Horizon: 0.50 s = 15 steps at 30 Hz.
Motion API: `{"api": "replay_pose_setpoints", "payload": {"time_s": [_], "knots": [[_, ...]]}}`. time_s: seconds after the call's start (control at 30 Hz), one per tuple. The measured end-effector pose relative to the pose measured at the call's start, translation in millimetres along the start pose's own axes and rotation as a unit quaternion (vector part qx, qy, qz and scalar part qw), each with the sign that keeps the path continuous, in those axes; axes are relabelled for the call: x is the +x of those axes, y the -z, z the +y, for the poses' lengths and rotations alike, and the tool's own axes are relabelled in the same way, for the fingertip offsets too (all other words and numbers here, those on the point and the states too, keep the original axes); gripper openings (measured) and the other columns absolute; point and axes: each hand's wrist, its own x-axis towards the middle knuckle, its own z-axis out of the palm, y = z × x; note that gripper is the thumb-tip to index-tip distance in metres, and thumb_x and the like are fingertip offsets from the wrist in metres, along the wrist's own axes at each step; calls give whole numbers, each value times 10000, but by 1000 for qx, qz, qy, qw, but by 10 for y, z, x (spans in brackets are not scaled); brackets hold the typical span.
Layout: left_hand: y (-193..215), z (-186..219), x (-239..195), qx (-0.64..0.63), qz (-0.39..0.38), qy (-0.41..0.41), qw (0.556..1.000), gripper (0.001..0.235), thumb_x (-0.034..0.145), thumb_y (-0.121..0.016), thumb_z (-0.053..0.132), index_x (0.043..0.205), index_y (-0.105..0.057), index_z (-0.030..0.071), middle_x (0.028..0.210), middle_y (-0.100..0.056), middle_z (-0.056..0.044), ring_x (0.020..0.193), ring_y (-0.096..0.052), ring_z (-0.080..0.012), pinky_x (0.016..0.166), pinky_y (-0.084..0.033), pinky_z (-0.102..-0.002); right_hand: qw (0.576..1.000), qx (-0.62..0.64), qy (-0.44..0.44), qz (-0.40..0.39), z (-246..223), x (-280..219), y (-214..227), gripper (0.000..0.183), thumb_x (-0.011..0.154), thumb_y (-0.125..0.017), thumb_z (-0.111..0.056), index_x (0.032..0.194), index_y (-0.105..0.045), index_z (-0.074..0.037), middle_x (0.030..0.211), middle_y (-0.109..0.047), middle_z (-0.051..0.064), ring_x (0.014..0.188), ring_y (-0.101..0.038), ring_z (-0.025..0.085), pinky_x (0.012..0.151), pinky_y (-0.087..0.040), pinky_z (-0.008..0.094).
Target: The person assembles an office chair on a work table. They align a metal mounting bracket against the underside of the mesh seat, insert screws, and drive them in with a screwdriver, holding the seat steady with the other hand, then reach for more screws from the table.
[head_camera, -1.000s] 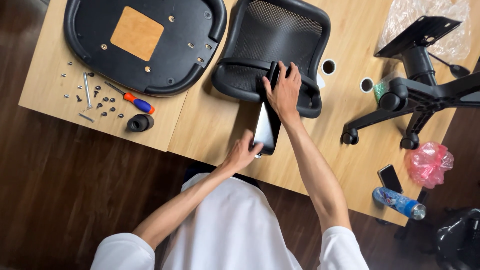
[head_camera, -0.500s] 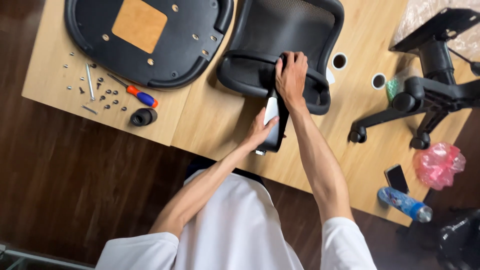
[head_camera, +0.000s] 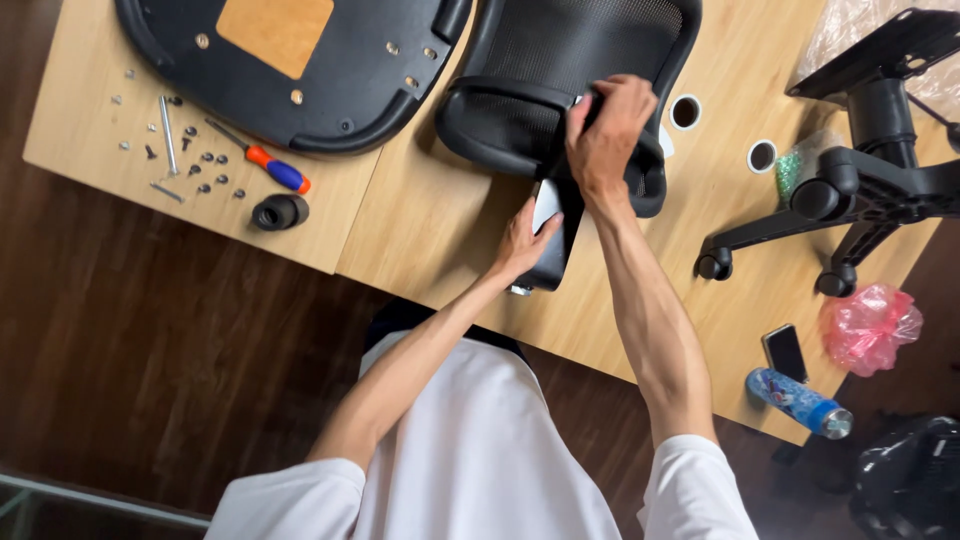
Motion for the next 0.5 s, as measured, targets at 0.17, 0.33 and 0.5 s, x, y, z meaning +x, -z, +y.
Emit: {"api": "replay_pose_setpoints", "payload": {"time_s": [0.17, 0.33, 0.5], "knots": [[-233, -426, 74, 58, 82, -99, 990, 616, 975, -678, 442, 1269, -506, -71, 1110, -652, -319, 1011, -643, -486, 841, -526, -516, 980, 164, -46, 99, -81, -12, 387, 125, 962, -531, -22, 1069, -535, 42, 1058, -517, 171, 1029, -493, 315, 945, -426, 439], [242, 449, -43, 32, 78, -69, 994, 526, 1010, -626, 438, 1228, -518, -27, 1001, -696, -238, 920, -696, -383, 819, -533, -488, 981, 154, -78, 87, -79, -187, 552, 100, 1045, -438, -21, 1031, -533, 7, 1029, -492, 161, 1012, -489, 301, 948, -417, 420], [675, 736, 177, -62, 96, -4, 993, 323, 1116, -490, 354, 1207, -573, 55, 883, -724, -140, 802, -714, -226, 728, -561, -355, 944, 289, -133, 86, -239, -399, 408, 152, 1097, -373, -52, 1035, -498, 7, 1030, -494, 127, 964, -490, 238, 915, -433, 375]]}}
